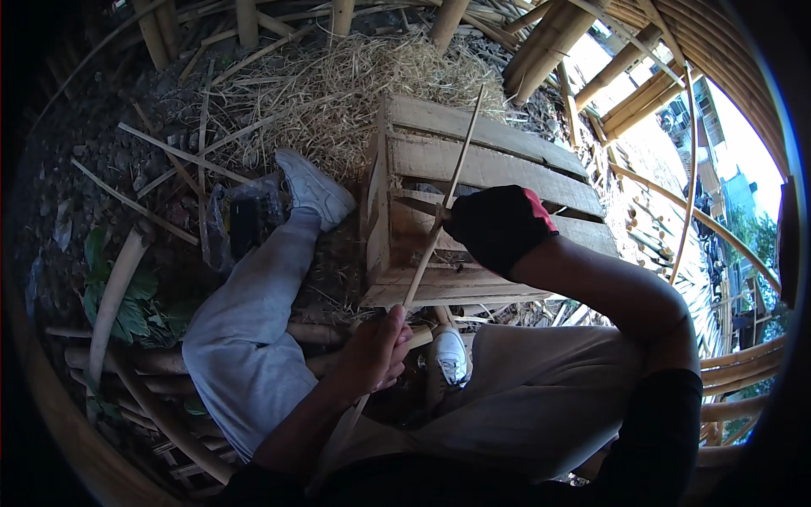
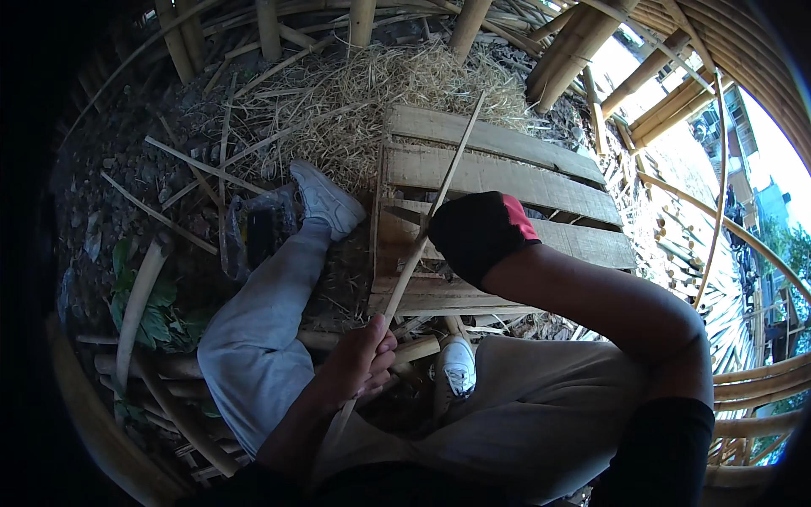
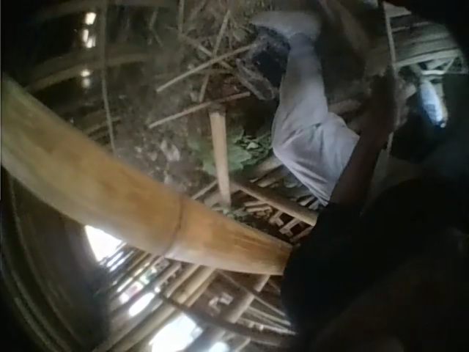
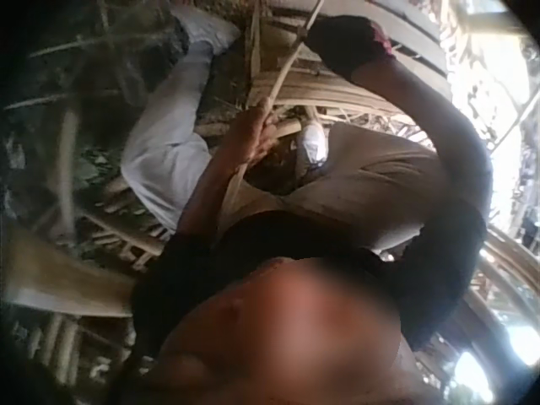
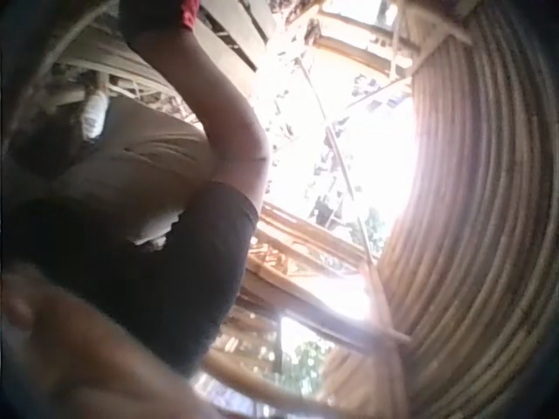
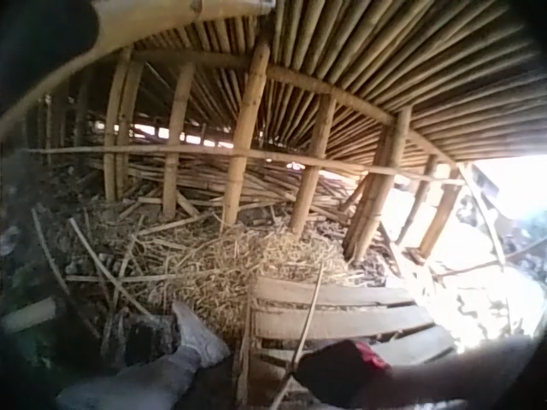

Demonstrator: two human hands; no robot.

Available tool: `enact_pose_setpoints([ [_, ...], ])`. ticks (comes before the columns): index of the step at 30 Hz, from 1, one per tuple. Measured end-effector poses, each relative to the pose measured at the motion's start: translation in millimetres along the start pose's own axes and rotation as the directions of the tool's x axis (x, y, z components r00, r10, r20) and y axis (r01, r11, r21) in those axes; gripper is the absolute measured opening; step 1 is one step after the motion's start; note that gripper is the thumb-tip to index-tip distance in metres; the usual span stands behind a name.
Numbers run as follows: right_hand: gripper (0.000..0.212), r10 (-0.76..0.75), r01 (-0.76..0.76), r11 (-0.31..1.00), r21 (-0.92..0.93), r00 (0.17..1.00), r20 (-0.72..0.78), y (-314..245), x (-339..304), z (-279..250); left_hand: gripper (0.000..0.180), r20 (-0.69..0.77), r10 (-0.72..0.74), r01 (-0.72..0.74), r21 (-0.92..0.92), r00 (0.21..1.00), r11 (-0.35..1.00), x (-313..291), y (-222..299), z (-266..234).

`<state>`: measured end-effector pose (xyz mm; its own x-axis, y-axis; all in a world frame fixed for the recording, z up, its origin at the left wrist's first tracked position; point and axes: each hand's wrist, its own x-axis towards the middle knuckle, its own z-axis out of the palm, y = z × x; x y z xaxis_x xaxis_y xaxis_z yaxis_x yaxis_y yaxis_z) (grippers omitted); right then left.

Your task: The person sits on the ground and uses a knife to shave and smooth a long bamboo stick. They repeatedly scrape the surface of the stick, rotating it to work on different sides.

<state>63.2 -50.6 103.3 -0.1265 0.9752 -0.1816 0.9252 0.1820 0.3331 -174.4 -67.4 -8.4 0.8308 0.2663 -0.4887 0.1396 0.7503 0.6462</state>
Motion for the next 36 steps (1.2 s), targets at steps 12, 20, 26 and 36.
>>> enact_pose_setpoints([
  [12,0.020,0.118,-0.121,0.991,-0.058,0.991,-0.065,6,-11,-1,0.049,-0.047,0.077,-0.075,0.055,0.996,0.996,13,-12,-3],
  [20,0.025,-0.011,-0.268,0.744,-0.612,0.911,-0.412,-43,-30,50,0.053,-0.062,0.061,-0.057,0.072,0.996,0.996,8,-5,5],
  [26,0.013,0.070,-0.089,0.986,-0.142,0.989,-0.134,-37,-18,23,0.053,-0.051,0.034,-0.033,0.031,0.998,0.999,4,-7,3],
  [36,0.025,-0.006,0.007,1.000,-0.008,0.988,0.156,4,3,-14,0.052,-0.016,0.008,-0.008,0.032,1.000,0.999,2,0,2],
])
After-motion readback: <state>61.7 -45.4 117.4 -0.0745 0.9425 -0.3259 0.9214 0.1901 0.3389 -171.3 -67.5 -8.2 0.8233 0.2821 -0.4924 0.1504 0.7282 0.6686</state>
